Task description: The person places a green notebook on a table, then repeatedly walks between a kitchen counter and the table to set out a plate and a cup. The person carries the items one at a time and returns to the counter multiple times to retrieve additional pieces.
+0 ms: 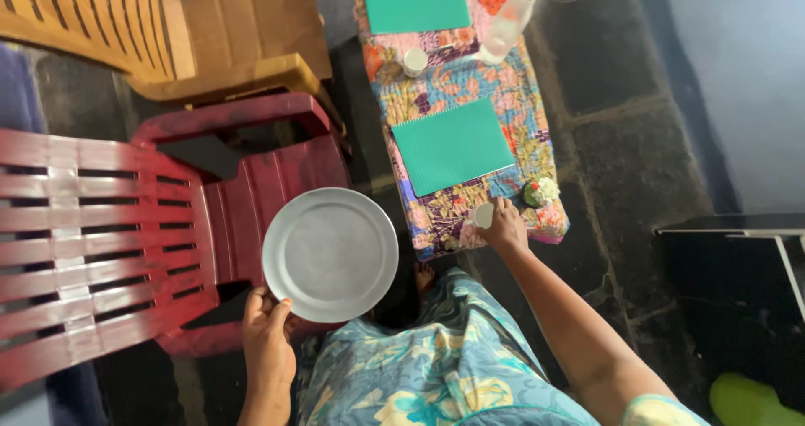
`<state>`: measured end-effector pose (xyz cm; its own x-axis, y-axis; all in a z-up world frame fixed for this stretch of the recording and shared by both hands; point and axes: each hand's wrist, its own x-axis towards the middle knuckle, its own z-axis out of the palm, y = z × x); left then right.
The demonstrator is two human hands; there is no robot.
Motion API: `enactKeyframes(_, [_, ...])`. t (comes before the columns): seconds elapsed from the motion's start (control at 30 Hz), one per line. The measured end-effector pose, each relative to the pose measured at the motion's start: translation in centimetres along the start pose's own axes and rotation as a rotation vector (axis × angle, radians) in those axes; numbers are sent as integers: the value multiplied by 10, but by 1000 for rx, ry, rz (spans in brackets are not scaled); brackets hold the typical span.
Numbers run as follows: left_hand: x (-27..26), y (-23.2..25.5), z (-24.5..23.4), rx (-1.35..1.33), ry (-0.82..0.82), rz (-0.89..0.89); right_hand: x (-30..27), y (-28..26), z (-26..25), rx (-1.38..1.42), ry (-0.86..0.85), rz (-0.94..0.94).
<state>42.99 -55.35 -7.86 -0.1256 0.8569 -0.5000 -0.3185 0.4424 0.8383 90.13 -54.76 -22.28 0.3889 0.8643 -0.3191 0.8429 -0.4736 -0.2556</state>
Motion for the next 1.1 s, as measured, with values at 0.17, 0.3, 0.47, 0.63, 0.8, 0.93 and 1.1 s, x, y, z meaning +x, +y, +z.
enactKeyframes(0.17, [-32,6,29,-49,50,-17,42,18,60,51,-67,39])
enactKeyframes(0.3, [-53,6,33,-63,94,0,64,27,91,29,-127,58])
enactKeyframes(0.47, [-63,-1,37,-74,159,68,75,30,116,-26,-176,11])
enactKeyframes(0.63, [-64,3,54,-48,216,54,74,29,113,-9,-177,-18])
enactKeyframes(0.8, [-61,2,66,-58,153,84,64,12,80,-35,-231,-39])
enactKeyframes(0.93, [-54,6,84,-66,118,81,52,-4,58,193,133,-247])
enactKeyframes(1.1, [-57,-2,111,-29,90,30,19,-44,-7,1097,-246,-91])
